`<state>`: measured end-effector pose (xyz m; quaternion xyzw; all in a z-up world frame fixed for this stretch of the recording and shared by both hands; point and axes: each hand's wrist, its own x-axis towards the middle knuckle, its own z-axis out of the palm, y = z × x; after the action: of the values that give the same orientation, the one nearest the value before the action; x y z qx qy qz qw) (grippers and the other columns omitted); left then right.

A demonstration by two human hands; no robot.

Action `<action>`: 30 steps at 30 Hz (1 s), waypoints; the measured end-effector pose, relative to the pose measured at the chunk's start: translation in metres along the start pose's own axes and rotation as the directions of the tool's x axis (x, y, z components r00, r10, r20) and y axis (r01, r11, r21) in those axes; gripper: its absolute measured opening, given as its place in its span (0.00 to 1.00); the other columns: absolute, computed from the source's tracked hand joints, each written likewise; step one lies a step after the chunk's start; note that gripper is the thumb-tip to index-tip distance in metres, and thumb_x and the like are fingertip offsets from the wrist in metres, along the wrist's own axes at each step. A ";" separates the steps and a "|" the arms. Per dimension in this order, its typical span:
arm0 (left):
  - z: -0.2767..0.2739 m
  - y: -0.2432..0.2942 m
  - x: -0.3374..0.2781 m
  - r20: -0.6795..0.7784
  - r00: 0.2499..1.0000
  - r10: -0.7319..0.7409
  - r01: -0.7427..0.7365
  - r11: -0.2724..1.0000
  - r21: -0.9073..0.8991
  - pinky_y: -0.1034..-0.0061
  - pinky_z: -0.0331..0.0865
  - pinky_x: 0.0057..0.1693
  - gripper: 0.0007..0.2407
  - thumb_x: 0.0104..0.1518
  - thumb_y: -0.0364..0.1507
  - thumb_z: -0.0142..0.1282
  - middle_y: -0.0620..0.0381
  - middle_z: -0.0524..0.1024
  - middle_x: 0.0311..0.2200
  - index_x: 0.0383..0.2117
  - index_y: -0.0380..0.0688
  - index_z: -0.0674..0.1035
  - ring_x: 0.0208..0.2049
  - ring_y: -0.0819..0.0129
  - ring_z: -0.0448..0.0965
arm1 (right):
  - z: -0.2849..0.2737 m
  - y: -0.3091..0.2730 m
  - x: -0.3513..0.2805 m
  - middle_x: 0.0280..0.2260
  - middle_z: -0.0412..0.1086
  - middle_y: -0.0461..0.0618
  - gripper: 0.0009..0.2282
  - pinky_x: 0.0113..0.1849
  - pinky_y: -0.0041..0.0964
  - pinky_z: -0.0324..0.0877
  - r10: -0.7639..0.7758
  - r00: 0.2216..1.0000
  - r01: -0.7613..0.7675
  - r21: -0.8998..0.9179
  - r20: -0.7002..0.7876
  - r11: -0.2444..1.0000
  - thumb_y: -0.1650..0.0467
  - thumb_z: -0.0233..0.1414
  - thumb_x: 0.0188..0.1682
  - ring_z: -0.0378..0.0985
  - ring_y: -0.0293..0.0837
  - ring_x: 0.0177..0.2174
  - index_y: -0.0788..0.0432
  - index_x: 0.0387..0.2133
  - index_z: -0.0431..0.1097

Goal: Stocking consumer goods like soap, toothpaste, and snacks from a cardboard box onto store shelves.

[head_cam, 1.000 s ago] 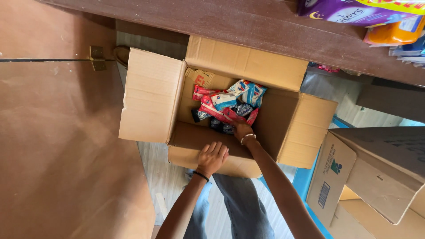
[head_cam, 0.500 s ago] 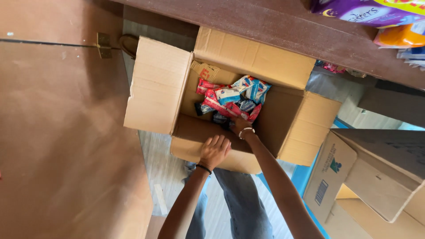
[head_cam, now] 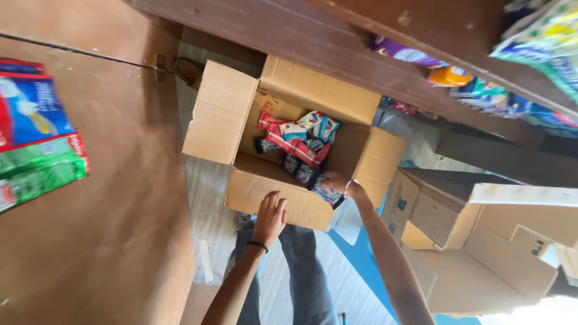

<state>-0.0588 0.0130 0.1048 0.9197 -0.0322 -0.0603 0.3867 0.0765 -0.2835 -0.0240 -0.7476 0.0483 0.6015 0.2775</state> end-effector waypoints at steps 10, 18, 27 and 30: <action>-0.067 0.105 -0.003 -0.007 0.993 -0.121 0.115 0.966 -0.233 0.58 0.63 0.60 0.29 0.47 0.21 0.63 0.40 0.67 0.57 0.59 0.36 0.67 0.57 0.45 0.67 | 0.059 -0.029 -0.076 0.34 0.69 0.54 0.11 0.37 0.45 0.63 -0.005 1.000 0.002 0.653 0.003 0.757 0.66 0.58 0.52 0.70 0.47 0.33 0.63 0.40 0.75; -0.115 0.148 0.029 0.003 1.000 -0.021 0.021 0.969 -0.245 0.60 0.64 0.58 0.29 0.38 0.19 0.65 0.50 0.73 0.52 0.53 0.41 0.72 0.53 0.48 0.70 | 0.043 -0.123 -0.209 0.40 0.77 0.49 0.13 0.46 0.41 0.75 -0.170 0.984 0.020 0.925 0.048 0.380 0.69 0.53 0.49 0.80 0.44 0.40 0.59 0.47 0.72; -0.197 0.221 0.009 -0.096 0.988 0.118 -0.133 0.975 -0.177 0.62 0.67 0.54 0.23 0.45 0.18 0.59 0.51 0.75 0.45 0.52 0.42 0.76 0.45 0.50 0.70 | 0.044 -0.170 -0.351 0.44 0.76 0.47 0.15 0.49 0.39 0.70 -0.187 0.964 0.254 0.870 -0.191 0.422 0.63 0.51 0.53 0.77 0.41 0.45 0.58 0.48 0.72; -0.219 0.248 0.007 -0.097 0.991 0.092 -0.114 0.960 -0.255 0.61 0.68 0.53 0.24 0.44 0.17 0.59 0.51 0.75 0.46 0.52 0.42 0.77 0.45 0.50 0.71 | 0.049 -0.170 -0.371 0.44 0.77 0.47 0.16 0.49 0.41 0.71 -0.115 0.977 0.207 0.935 -0.181 0.287 0.62 0.49 0.52 0.79 0.42 0.44 0.58 0.47 0.73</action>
<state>-0.0255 -0.0060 0.4335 0.8599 -0.0556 -0.0047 0.5074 0.0022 -0.2147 0.3741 -0.4639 0.3283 0.3966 0.7209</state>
